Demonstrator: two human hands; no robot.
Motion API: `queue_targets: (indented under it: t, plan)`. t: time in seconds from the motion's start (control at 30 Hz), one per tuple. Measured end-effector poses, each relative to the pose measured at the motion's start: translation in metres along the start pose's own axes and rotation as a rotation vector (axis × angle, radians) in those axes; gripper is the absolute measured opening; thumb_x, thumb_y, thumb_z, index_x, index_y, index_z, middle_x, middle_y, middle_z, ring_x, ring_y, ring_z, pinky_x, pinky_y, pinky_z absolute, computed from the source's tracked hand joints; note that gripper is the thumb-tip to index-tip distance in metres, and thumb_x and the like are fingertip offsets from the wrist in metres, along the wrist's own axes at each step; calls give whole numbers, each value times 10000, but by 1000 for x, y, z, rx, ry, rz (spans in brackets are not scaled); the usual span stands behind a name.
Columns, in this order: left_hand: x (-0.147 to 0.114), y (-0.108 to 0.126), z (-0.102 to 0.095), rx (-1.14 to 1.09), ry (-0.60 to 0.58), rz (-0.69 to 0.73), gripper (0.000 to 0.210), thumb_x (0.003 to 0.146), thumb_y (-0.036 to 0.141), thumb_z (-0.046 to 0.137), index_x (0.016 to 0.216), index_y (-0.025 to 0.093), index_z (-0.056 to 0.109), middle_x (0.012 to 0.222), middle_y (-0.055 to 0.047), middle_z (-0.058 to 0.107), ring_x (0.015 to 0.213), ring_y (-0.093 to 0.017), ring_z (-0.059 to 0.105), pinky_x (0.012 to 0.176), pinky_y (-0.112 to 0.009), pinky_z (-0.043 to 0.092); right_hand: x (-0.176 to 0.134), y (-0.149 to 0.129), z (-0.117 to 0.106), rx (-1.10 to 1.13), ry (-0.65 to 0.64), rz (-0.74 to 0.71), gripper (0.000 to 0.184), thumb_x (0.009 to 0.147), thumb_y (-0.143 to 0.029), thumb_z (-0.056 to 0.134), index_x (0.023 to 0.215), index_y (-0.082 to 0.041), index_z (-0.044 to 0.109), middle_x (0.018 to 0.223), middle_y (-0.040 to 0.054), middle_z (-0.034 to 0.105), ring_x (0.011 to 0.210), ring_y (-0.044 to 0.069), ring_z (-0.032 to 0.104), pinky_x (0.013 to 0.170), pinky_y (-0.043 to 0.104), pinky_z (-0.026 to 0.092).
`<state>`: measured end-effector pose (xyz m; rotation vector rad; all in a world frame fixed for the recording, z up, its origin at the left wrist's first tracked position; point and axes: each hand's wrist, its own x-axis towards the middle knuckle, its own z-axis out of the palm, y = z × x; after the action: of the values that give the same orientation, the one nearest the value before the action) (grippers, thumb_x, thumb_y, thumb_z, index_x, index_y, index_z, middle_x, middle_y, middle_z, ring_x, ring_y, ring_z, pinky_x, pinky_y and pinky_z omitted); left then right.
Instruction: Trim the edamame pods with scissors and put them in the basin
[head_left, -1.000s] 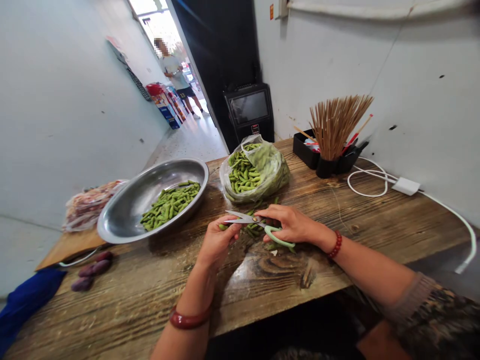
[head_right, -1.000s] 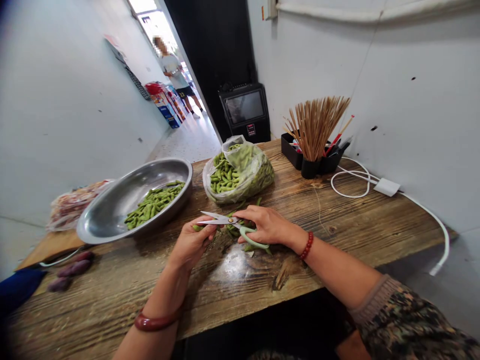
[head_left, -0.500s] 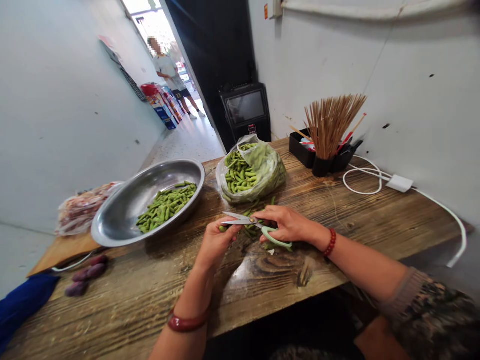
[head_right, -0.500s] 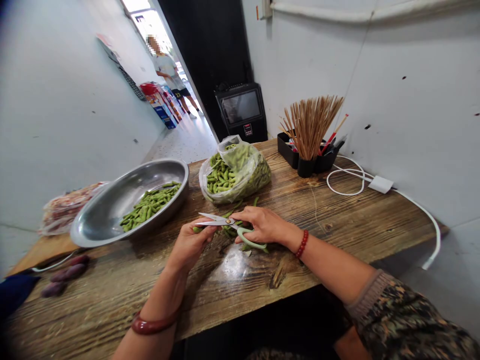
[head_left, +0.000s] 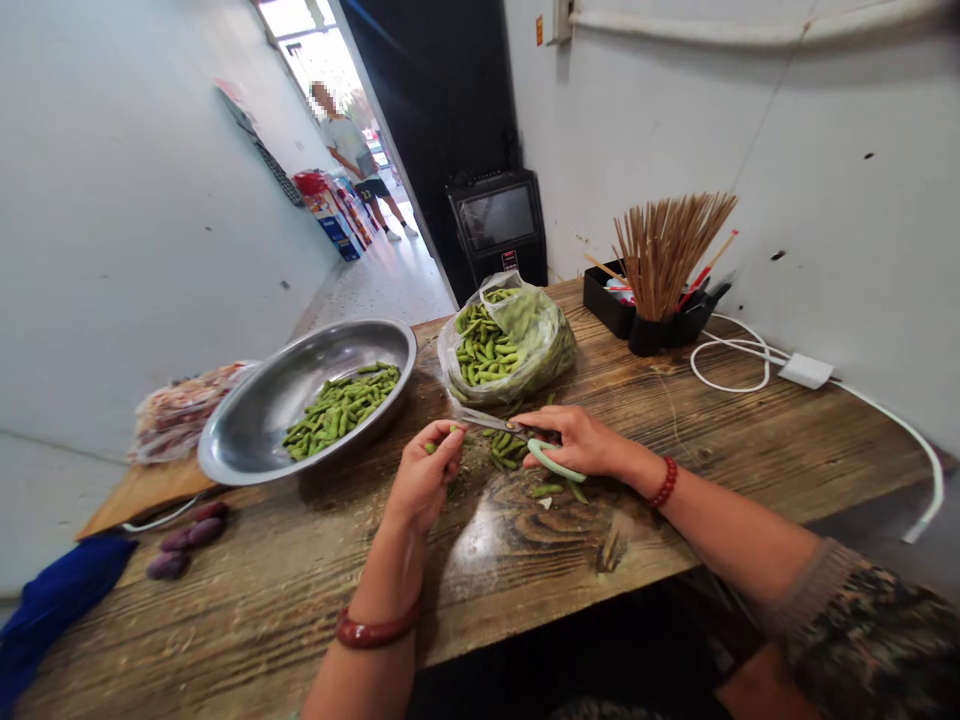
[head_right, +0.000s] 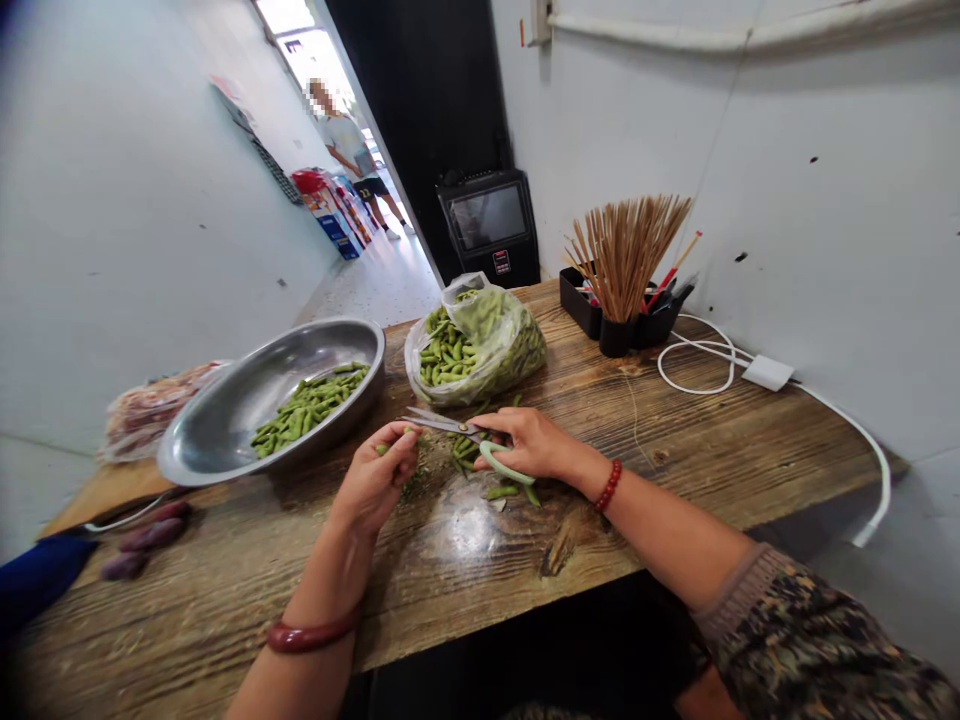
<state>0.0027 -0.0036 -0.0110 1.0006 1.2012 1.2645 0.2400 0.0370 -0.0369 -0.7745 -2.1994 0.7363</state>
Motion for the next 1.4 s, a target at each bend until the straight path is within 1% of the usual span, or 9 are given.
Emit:
queue_targets:
  t: [0.1,0.23,0.47,0.57,0.63,0.73,0.97,1.17,1.4]
  plan:
    - [0,3,-1,-149,-10,-22,263,681,298,777,779,147,586,644,26,553,459,-31,378,378,-134,209,0,-1,0,-9,31,-3,573,721,-393,768,1223,-177,598,876,35,628,736,143,575,687,258,473]
    - [-1,5,2,-196,-43,-25,286,660,269,785,796,153,562,718,0,616,477,-32,421,380,-129,242,-2,0,1,-68,18,-44,614,724,-385,764,1267,-193,548,930,41,604,773,152,567,707,274,477]
    - [-5,2,9,-79,-85,0,266,671,249,779,850,160,604,701,-9,654,465,-44,445,390,-142,234,-4,1,5,-99,-21,-61,652,733,-420,755,1299,-197,519,995,61,603,824,170,576,737,287,478]
    - [-7,1,11,-9,-62,-18,307,659,273,790,914,153,667,703,-16,660,465,-45,438,399,-158,233,-4,1,5,-91,-26,-73,644,745,-442,740,1298,-197,518,1019,68,606,832,171,580,745,289,478]
    - [-8,1,13,28,-43,-21,328,652,302,793,925,144,702,687,-18,654,457,-43,420,401,-171,231,-4,0,5,-91,-29,-80,642,750,-454,732,1298,-195,518,1017,69,607,833,173,580,746,292,477]
    - [-8,-1,14,61,-38,6,288,657,329,785,865,138,726,656,-14,635,456,-44,406,413,-183,245,-4,-1,4,-90,-33,-80,648,747,-448,736,1300,-190,518,1024,75,607,849,180,582,752,297,480]
    - [-6,-7,17,110,-62,82,184,683,300,764,785,150,731,655,-12,628,484,-58,411,442,-191,288,-5,-4,6,-120,-50,-63,676,715,-426,766,1297,-190,517,1039,79,609,869,192,583,761,302,480]
    - [-7,-6,18,66,-84,47,173,673,284,772,758,143,720,615,-5,603,481,-56,393,449,-189,272,-6,-1,7,-110,-46,-70,661,731,-462,749,1285,-171,536,972,68,603,805,173,567,721,286,475]
    - [-8,-3,13,34,-81,29,218,676,316,773,784,135,717,567,29,512,461,-43,330,428,-191,229,-5,2,5,-101,-57,-91,602,759,-436,734,1275,-176,568,888,50,612,758,156,571,707,265,470]
